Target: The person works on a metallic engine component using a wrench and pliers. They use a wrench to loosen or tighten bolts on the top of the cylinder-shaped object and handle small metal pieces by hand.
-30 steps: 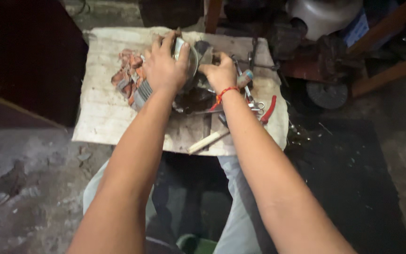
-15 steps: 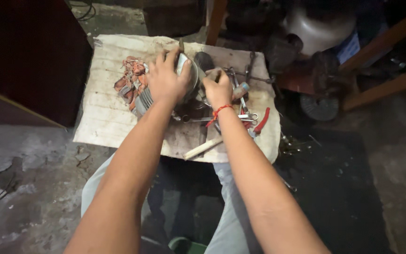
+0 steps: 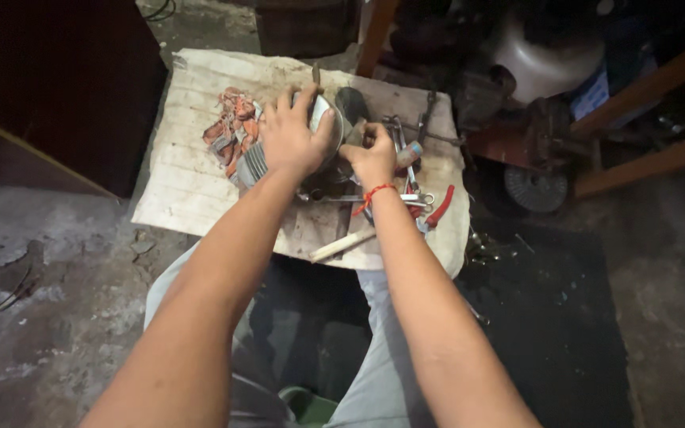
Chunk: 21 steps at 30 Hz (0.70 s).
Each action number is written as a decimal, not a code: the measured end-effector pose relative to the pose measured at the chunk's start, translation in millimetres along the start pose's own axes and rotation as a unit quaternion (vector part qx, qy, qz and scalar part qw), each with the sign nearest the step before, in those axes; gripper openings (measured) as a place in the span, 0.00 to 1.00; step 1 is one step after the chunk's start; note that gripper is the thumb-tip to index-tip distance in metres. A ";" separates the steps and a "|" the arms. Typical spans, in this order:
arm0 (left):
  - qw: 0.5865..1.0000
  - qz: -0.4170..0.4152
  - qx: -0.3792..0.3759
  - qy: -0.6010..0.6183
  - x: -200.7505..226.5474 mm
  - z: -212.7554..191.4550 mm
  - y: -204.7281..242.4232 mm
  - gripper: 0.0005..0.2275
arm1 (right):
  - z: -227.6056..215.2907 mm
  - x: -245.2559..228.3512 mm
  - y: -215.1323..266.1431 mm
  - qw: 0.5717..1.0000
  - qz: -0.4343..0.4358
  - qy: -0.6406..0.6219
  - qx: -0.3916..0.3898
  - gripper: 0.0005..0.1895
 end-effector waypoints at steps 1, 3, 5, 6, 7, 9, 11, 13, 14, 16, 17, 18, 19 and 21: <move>1.000 -0.004 -0.006 -0.001 0.2 1.1 -1.2 0.24 | -1.4 -1.8 -0.7 1.000 -0.005 0.012 0.004 0.27; 1.000 -0.015 -0.019 -0.006 -2.0 1.2 -0.4 0.23 | -1.4 -3.4 0.8 1.000 0.002 -0.019 -0.009 0.27; 1.000 -0.005 -0.013 -0.009 -0.5 1.3 1.0 0.24 | -1.3 -7.1 4.7 1.000 -0.007 -0.026 -0.011 0.26; 1.000 0.000 -0.010 -0.011 0.1 1.1 2.6 0.24 | -3.9 -10.2 7.0 1.000 -0.022 -0.018 -0.005 0.25; 1.000 0.004 -0.006 -0.014 0.2 0.5 4.1 0.23 | -6.4 -12.6 10.7 0.999 -0.035 -0.009 0.002 0.24; 1.000 0.014 0.001 -0.017 1.9 0.2 5.3 0.23 | -8.2 -14.6 14.3 0.999 -0.030 0.024 0.012 0.23; 1.000 0.014 0.003 -0.012 3.7 -0.2 6.7 0.23 | -11.0 -14.4 16.7 0.998 -0.043 0.037 0.016 0.20; 1.000 0.012 0.000 -0.013 4.4 -2.7 7.4 0.22 | -12.5 -14.1 14.6 0.996 -0.079 0.028 0.014 0.17; 1.000 0.008 -0.004 -0.016 4.8 -3.8 7.9 0.22 | -10.9 -10.2 13.1 0.998 -0.064 0.011 0.027 0.15; 1.000 0.005 -0.004 -0.014 6.8 -3.1 4.4 0.22 | -8.8 -4.1 8.2 0.998 -0.038 -0.024 0.053 0.13; 1.000 0.002 -0.003 -0.011 6.4 -3.3 4.9 0.22 | -7.2 -2.9 7.9 0.998 -0.035 -0.023 0.042 0.14; 1.000 -0.002 -0.002 -0.009 5.2 -3.4 5.5 0.22 | -6.6 -3.0 7.7 0.999 -0.032 -0.021 0.032 0.15; 1.000 -0.003 -0.004 -0.011 4.7 -2.5 5.4 0.22 | -7.8 -4.2 7.3 0.999 -0.029 -0.019 0.023 0.16; 1.000 -0.005 -0.009 -0.015 3.8 -0.5 5.0 0.23 | -9.4 -10.7 8.8 0.998 -0.064 0.016 0.011 0.20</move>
Point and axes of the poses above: each hand's wrist, its own y-axis away from the middle knuckle, its own z-axis out of the palm, x = y × z, the point moved 5 cm from there along -y, towards the middle knuckle, and after that the axes turned 5 degrees about z, right-handed, at the moved point
